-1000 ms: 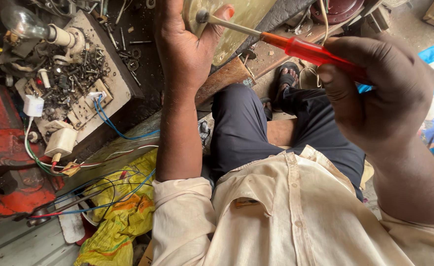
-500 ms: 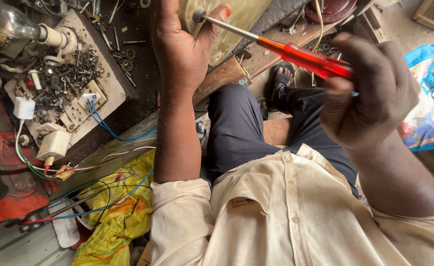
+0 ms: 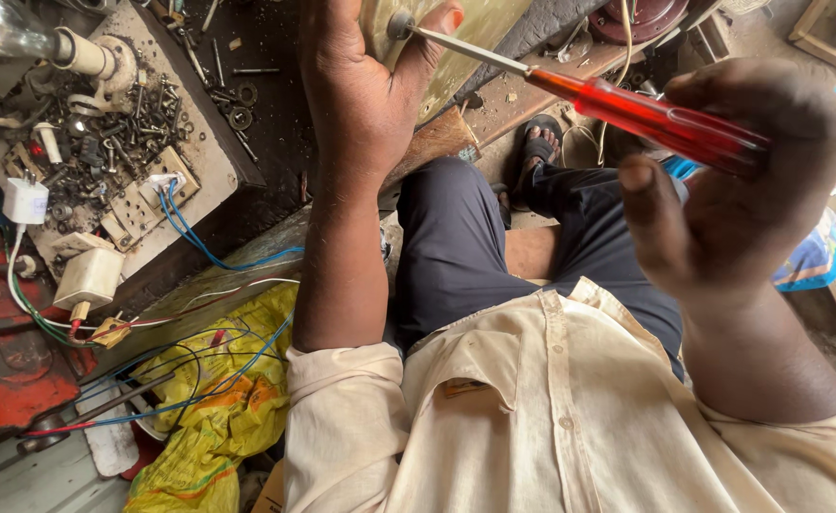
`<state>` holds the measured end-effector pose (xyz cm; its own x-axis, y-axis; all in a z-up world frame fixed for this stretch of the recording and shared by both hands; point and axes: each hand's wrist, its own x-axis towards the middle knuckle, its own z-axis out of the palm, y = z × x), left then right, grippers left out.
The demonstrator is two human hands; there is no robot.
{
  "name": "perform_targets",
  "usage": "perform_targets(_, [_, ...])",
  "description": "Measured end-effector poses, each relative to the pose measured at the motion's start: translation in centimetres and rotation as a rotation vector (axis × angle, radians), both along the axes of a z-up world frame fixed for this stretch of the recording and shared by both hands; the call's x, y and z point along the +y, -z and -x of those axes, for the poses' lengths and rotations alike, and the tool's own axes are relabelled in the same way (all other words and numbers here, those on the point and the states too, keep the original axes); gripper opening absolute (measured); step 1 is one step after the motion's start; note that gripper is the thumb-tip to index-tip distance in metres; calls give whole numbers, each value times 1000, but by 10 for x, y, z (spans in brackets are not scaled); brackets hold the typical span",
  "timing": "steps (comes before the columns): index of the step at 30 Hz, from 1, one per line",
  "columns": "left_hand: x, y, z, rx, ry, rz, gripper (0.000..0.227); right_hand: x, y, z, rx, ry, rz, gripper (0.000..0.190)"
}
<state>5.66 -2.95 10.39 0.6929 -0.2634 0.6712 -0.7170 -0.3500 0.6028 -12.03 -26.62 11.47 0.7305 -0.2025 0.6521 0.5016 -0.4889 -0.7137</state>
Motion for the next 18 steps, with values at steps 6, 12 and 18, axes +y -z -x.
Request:
perform_targets(6, [-1,1,3,21,-26,-8,48,0,0,4,62,166,-24,37])
perform_targets(12, [-2,2,3,0,-2,3,43,5,0,26,100,170,-31,36])
perform_targets(18, [-3,2,4,-33,0,3,39,6,6,21,98,174,-11,39])
